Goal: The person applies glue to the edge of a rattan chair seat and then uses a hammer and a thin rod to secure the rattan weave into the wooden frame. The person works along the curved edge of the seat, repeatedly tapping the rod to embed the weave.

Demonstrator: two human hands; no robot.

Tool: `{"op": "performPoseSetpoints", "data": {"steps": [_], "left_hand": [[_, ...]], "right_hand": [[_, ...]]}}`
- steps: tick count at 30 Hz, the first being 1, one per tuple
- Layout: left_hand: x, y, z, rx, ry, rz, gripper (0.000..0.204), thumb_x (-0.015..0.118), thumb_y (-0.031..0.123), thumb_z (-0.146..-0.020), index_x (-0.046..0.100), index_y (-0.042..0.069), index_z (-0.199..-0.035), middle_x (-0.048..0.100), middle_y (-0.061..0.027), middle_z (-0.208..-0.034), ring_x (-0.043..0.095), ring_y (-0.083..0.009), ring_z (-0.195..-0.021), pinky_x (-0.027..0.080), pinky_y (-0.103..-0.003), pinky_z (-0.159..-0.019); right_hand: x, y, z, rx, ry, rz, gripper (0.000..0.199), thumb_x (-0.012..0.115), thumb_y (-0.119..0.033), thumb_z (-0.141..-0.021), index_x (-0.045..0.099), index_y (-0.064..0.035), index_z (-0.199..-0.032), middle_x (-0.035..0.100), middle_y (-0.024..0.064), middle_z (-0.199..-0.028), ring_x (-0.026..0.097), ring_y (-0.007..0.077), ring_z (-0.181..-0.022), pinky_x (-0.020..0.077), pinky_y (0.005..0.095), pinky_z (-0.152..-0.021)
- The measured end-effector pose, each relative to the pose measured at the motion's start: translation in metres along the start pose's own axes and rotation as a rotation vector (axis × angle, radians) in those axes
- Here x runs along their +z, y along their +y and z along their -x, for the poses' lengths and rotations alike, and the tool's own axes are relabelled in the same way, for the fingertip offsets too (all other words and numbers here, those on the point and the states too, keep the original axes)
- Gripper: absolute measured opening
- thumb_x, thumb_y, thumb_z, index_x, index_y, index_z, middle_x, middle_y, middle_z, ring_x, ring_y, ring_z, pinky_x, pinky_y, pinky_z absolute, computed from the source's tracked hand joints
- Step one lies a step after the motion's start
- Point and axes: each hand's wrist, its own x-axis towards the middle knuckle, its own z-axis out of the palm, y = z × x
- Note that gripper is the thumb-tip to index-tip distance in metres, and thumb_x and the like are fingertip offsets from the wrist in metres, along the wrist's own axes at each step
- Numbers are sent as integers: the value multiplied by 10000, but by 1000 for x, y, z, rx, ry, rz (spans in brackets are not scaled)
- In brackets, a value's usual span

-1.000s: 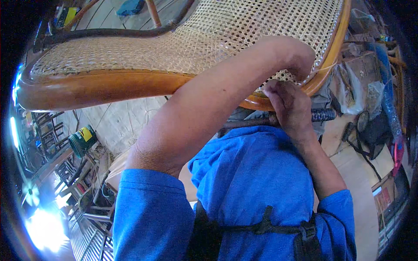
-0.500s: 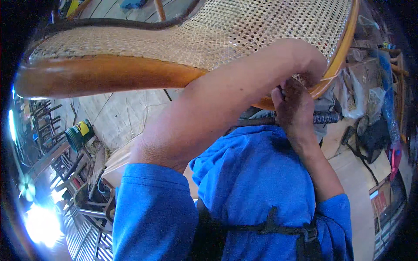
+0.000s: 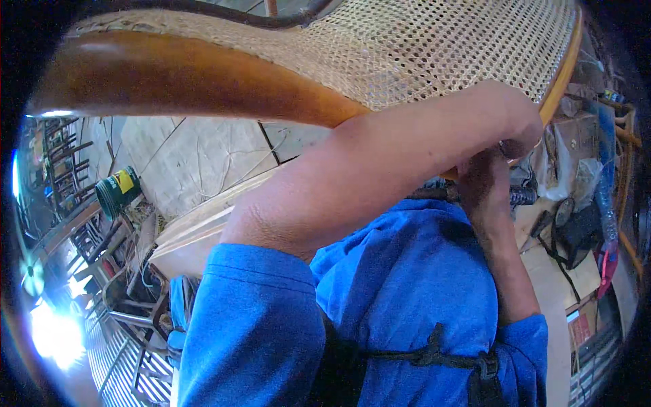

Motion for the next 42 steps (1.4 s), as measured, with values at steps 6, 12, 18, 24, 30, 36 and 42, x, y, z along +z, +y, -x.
{"op": "performPoseSetpoints", "data": {"steps": [6,12,18,24,30,36,42], "left_hand": [[-2,2,2,96,37,-46,254,556,155,-712,682,55,-908,658,-140,-873,625,-264,-754,486,-394,-640],[-1,3,-2,53,-24,-5,263,561,169,-719,681,61,-926,661,-126,-899,624,-262,-765,485,-403,-655],[0,4,-1,94,37,-82,278,562,195,-728,675,75,-953,660,-130,-929,633,-287,-798,495,-406,-672],[1,3,1,73,84,-28,304,556,230,-735,667,91,-982,656,-123,-968,634,-291,-841,497,-406,-707],[1,6,-1,28,73,-23,327,605,204,-682,681,147,-995,657,-92,-997,631,-268,-898,495,-386,-766],[-2,5,-5,36,50,-20,325,628,219,-663,689,138,-972,662,-93,-982,643,-258,-872,503,-389,-747],[2,-5,-18,71,78,-54,325,607,251,-692,670,60,-948,663,-140,-925,640,-268,-805,495,-391,-705]], "right_hand": [[1,-15,2,269,114,-483,94,542,-15,-784,581,-8,-869,610,147,-807,570,322,-809,439,393,-727],[5,-3,5,194,65,-263,147,569,5,-758,569,-8,-905,612,144,-831,564,299,-800,434,377,-732],[2,9,6,209,-63,-123,233,622,-14,-701,561,-9,-925,604,165,-865,557,328,-821,440,387,-745],[-17,10,5,104,-401,162,478,462,-188,-901,317,-36,-1331,399,92,-1332,422,218,-1206,352,346,-1019],[-11,8,-4,333,-382,-403,478,499,-157,-901,320,-65,-1335,401,73,-1323,448,232,-1179,431,385,-942],[-33,-16,-11,531,-388,-562,451,544,-180,-861,402,-51,-1269,483,105,-1244,499,235,-1123,449,374,-899],[-62,-28,-11,257,-601,250,384,620,-136,-759,545,-64,-1128,565,155,-1129,520,291,-1081,429,378,-895]]}}
